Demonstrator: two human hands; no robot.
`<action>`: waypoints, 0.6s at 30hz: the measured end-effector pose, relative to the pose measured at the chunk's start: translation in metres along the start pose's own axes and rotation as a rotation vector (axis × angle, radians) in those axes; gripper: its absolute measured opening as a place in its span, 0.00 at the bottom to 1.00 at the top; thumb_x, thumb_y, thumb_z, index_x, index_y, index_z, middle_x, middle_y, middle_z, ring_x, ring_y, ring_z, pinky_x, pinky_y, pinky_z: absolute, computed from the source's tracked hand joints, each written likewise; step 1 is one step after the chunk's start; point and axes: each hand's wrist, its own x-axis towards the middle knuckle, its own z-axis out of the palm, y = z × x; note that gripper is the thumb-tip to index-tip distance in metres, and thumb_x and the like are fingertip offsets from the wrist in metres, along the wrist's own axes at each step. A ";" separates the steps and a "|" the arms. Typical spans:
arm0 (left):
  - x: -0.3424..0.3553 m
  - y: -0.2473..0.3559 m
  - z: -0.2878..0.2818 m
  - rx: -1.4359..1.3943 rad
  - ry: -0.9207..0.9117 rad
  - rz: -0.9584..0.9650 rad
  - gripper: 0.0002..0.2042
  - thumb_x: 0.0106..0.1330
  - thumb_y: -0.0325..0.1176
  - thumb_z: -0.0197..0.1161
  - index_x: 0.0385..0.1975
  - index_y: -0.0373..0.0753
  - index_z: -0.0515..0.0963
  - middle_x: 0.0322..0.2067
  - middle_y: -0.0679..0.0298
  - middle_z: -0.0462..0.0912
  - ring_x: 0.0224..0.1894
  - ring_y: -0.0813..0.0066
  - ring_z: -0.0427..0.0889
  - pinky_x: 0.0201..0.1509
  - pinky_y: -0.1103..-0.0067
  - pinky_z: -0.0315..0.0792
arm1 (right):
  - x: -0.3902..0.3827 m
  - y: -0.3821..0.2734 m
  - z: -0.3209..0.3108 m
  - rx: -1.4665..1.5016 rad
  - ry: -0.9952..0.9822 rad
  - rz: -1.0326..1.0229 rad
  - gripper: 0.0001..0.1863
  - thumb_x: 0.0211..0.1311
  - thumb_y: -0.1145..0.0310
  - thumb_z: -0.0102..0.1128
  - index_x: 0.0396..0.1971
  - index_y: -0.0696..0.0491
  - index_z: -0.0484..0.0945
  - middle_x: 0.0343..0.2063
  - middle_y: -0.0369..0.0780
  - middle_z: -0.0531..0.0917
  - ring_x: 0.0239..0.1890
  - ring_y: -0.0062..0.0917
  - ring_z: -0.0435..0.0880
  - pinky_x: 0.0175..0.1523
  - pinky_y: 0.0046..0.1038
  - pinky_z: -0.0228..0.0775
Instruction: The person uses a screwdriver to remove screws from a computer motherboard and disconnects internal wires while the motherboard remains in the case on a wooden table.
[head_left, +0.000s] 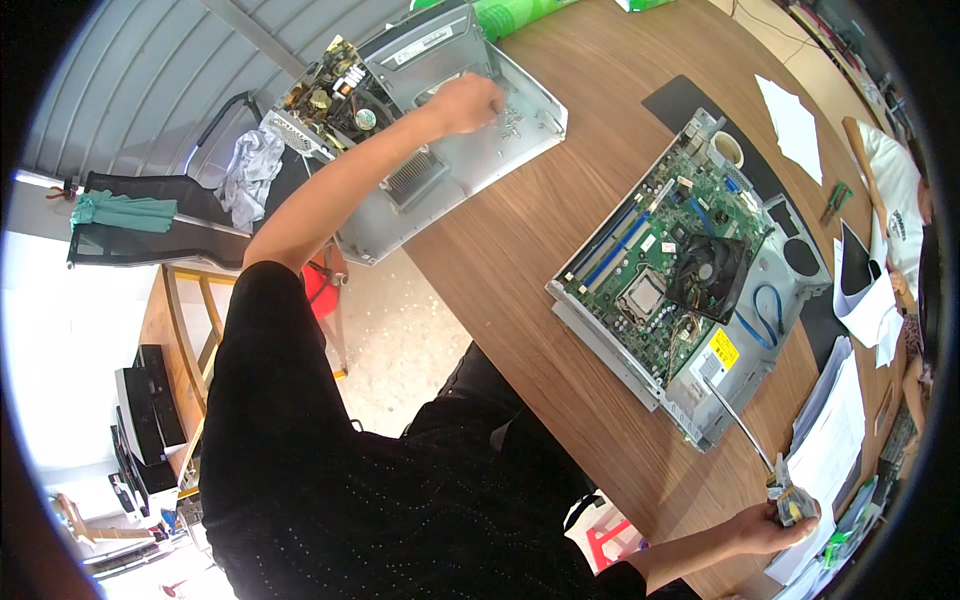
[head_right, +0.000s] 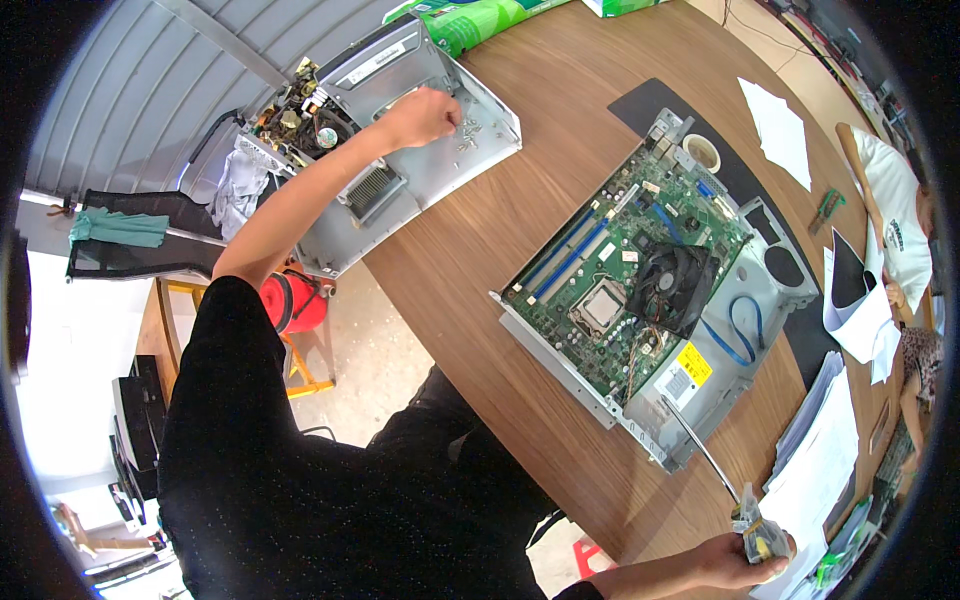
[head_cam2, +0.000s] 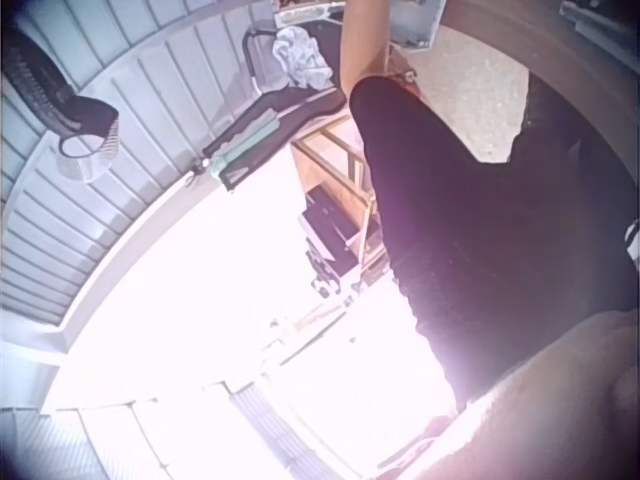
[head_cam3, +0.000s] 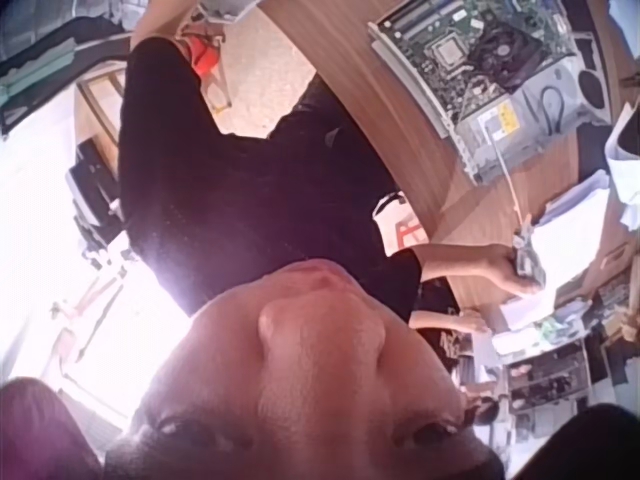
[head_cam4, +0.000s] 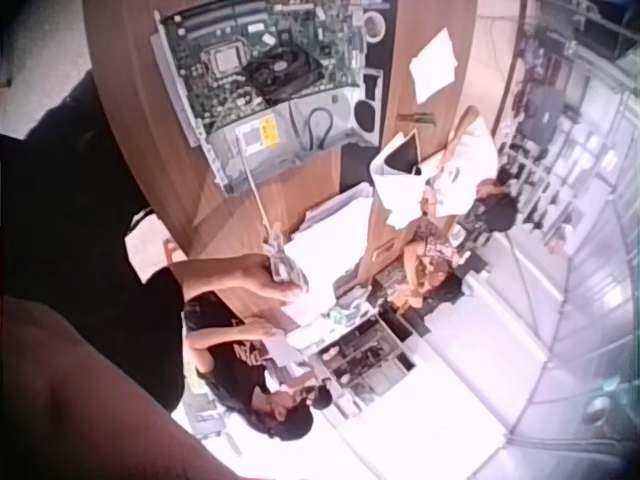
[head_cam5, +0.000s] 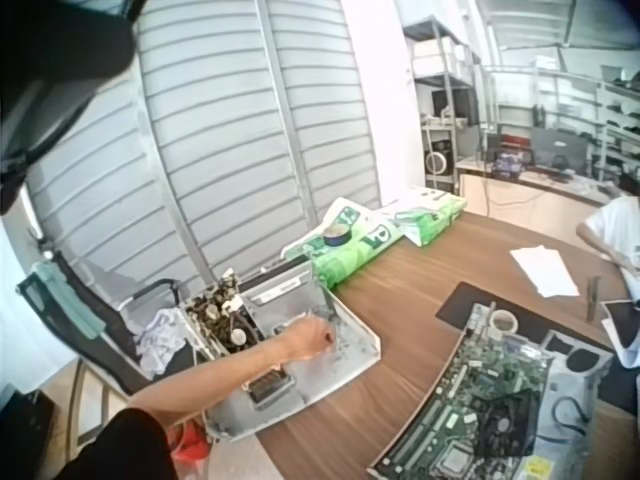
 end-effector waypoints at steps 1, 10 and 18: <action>0.000 0.001 -0.001 -0.001 0.000 0.002 0.07 0.56 0.30 0.66 0.34 0.39 0.83 0.30 0.56 0.85 0.36 0.59 0.84 0.41 0.70 0.76 | -0.003 -0.002 0.003 -0.037 -0.012 -0.006 0.25 0.67 0.49 0.51 0.40 0.61 0.74 0.35 0.41 0.74 0.40 0.28 0.75 0.45 0.28 0.69; -0.007 -0.005 -0.007 -0.061 -0.050 0.010 0.06 0.56 0.28 0.66 0.33 0.37 0.81 0.28 0.55 0.84 0.33 0.59 0.84 0.38 0.69 0.75 | -0.010 -0.006 0.002 -0.056 -0.015 -0.004 0.26 0.67 0.48 0.52 0.41 0.61 0.73 0.34 0.40 0.73 0.39 0.26 0.74 0.45 0.27 0.69; -0.012 -0.004 -0.002 -0.039 0.029 0.085 0.08 0.56 0.25 0.65 0.36 0.38 0.80 0.32 0.57 0.84 0.36 0.60 0.84 0.41 0.68 0.76 | -0.014 -0.006 0.005 -0.038 -0.006 -0.001 0.24 0.65 0.49 0.54 0.39 0.60 0.74 0.34 0.39 0.74 0.39 0.25 0.74 0.45 0.27 0.68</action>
